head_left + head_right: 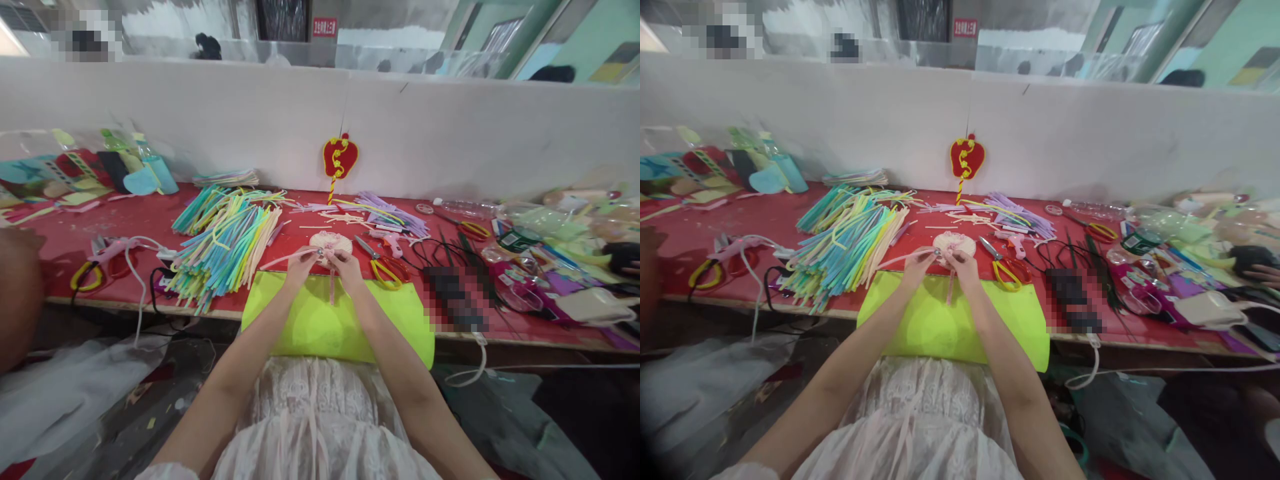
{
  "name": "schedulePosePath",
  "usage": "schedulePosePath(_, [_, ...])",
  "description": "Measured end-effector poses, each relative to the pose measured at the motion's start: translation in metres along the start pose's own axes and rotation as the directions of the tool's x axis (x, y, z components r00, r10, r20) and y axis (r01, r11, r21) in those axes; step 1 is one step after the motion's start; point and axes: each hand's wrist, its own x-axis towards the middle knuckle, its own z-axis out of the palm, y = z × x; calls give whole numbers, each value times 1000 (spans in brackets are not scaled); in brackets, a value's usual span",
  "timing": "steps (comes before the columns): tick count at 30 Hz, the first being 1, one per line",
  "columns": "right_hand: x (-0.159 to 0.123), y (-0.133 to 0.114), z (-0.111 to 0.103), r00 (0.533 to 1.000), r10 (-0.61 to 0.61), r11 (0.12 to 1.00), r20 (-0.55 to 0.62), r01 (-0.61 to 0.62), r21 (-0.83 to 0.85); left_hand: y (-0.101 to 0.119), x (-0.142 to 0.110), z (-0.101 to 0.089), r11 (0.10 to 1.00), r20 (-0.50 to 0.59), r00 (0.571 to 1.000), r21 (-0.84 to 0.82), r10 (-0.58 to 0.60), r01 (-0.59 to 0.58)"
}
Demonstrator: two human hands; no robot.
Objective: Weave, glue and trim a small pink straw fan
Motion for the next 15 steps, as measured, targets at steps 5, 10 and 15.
schedulePosePath(5, [4,3,-7,999,2,1000,-37,-1,23,-1,0,-4,991,142,988,111,53,-69])
schedulePosePath(10, [5,1,-14,999,15,1000,28,-16,18,-6,8,-12,975,279,956,-174,-89,142])
schedulePosePath(15, [2,-5,-18,990,26,999,138,-23,-25,-7,12,-16,962,220,946,-76,-239,261])
